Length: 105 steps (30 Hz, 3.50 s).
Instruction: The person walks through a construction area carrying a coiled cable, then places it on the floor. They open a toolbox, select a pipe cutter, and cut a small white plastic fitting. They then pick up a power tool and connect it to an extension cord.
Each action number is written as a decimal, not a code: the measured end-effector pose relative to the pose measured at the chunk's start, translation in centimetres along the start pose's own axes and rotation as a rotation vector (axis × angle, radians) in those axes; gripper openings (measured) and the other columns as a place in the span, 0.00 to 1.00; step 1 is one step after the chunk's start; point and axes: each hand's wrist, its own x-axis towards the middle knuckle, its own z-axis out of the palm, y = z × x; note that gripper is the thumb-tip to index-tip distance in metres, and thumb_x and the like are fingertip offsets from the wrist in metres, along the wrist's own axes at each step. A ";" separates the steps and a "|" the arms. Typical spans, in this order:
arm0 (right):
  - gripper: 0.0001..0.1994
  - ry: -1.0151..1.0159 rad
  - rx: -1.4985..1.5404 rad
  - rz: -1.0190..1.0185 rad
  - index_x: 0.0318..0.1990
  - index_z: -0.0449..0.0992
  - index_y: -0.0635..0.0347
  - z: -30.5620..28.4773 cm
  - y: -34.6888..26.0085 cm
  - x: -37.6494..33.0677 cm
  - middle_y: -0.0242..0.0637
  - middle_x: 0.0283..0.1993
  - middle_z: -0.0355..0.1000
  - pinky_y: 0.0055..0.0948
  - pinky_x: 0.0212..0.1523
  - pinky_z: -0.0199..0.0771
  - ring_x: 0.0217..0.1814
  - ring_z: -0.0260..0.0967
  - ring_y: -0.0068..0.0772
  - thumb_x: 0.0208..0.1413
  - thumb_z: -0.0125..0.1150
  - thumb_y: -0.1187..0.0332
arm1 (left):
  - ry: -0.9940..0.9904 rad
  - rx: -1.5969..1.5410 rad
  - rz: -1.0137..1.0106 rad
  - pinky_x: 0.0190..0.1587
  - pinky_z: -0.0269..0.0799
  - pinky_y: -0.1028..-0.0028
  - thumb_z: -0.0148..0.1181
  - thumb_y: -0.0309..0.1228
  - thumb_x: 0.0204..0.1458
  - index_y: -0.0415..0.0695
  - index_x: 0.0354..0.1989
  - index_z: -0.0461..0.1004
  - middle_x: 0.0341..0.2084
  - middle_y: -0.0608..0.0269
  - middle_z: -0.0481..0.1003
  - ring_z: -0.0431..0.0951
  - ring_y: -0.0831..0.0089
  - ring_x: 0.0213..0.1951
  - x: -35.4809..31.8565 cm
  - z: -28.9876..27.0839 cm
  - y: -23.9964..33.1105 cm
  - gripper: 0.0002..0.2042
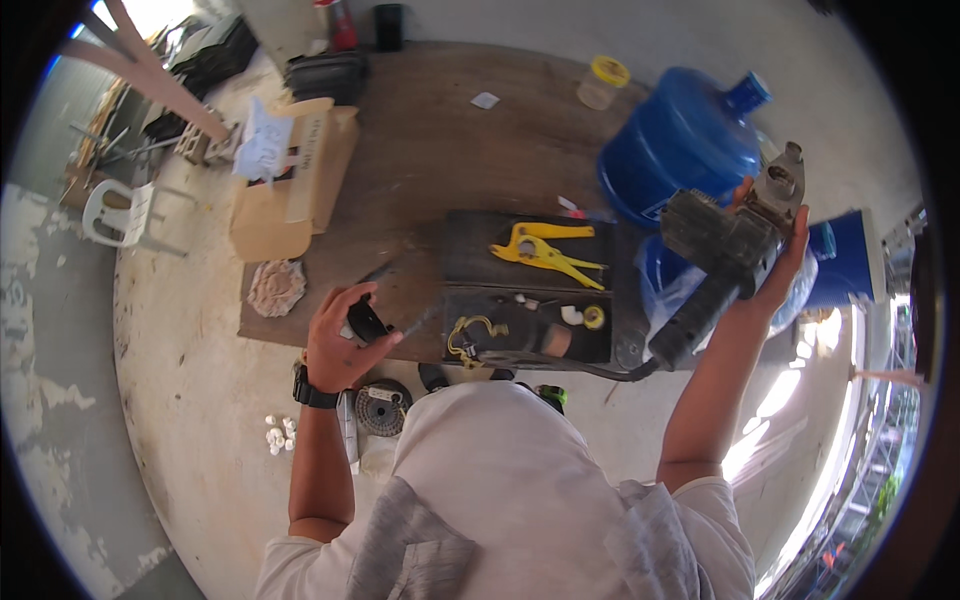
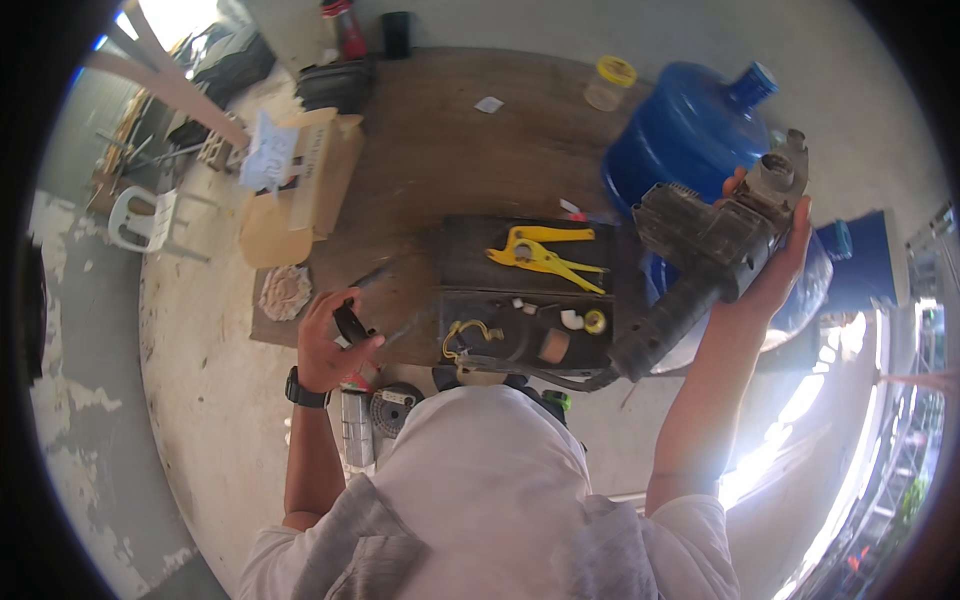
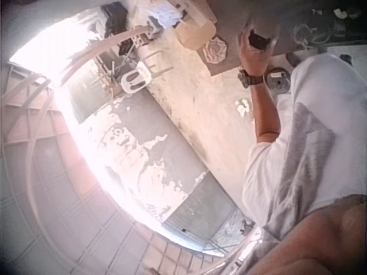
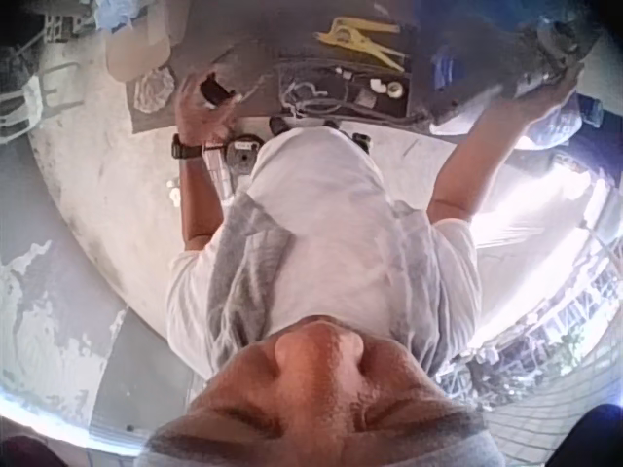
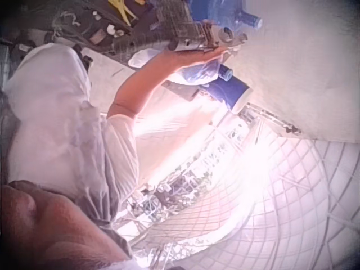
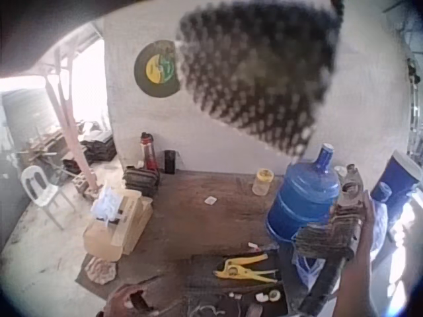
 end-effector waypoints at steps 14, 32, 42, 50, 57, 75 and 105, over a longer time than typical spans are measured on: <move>0.30 -0.596 -0.033 0.808 0.62 0.65 0.65 16.3 23.5 0.2 0.47 0.49 0.77 0.35 0.34 0.85 0.40 0.79 0.34 0.67 0.48 0.46 | 0.473 0.024 0.006 0.42 0.75 0.64 0.76 0.23 0.39 0.43 0.43 0.77 0.39 0.56 0.77 0.79 0.55 0.39 1.3 6.5 -3.9 0.20; 0.26 -0.653 -0.113 0.954 0.54 0.74 0.61 18.3 26.3 -4.3 0.38 0.40 0.78 0.29 0.35 0.80 0.38 0.78 0.28 0.68 0.49 0.45 | 0.620 0.044 -0.044 0.39 0.76 0.65 0.78 0.25 0.38 0.42 0.39 0.72 0.34 0.56 0.77 0.80 0.57 0.37 -0.9 7.8 -3.5 0.21; 0.26 -0.568 -0.374 0.961 0.48 0.76 0.62 16.5 31.8 -5.9 0.39 0.36 0.78 0.29 0.34 0.78 0.31 0.77 0.29 0.66 0.53 0.44 | 0.716 -0.040 -0.194 0.52 0.77 0.65 0.78 0.20 0.38 0.47 0.60 0.67 0.66 0.53 0.58 0.70 0.62 0.61 -3.4 10.8 -4.2 0.37; 0.23 -0.383 -0.339 1.116 0.47 0.77 0.57 13.3 37.4 -9.9 0.38 0.31 0.77 0.32 0.28 0.77 0.24 0.74 0.30 0.65 0.54 0.44 | 0.506 -0.411 -0.388 0.61 0.70 0.55 0.78 0.22 0.39 0.49 0.63 0.68 0.74 0.49 0.44 0.59 0.52 0.70 -7.8 11.0 -10.3 0.38; 0.26 -0.212 -0.430 0.943 0.47 0.77 0.62 9.6 42.8 -13.3 0.37 0.35 0.76 0.34 0.37 0.76 0.33 0.74 0.31 0.61 0.61 0.44 | 0.326 -0.057 -0.319 0.62 0.68 0.55 0.71 0.29 0.48 0.47 0.59 0.70 0.67 0.49 0.62 0.64 0.51 0.66 -10.2 11.4 -16.0 0.28; 0.33 -0.394 -1.016 0.520 0.46 0.78 0.71 7.5 39.7 -15.8 0.49 0.41 0.78 0.37 0.41 0.75 0.40 0.77 0.41 0.52 0.68 0.43 | 0.012 -0.447 -0.675 0.36 0.73 0.77 0.67 0.41 0.57 0.32 0.62 0.64 0.31 0.60 0.78 0.77 0.78 0.34 -8.3 5.2 -11.7 0.31; 0.10 -1.740 -0.782 0.542 0.41 0.76 0.62 -3.3 15.3 -25.8 0.51 0.39 0.75 0.48 0.47 0.73 0.48 0.75 0.55 0.57 0.61 0.65 | 0.298 -1.304 -0.793 0.54 0.75 0.59 0.46 0.45 0.69 0.39 0.58 0.69 0.44 0.55 0.79 0.79 0.60 0.48 -22.5 16.3 7.8 0.22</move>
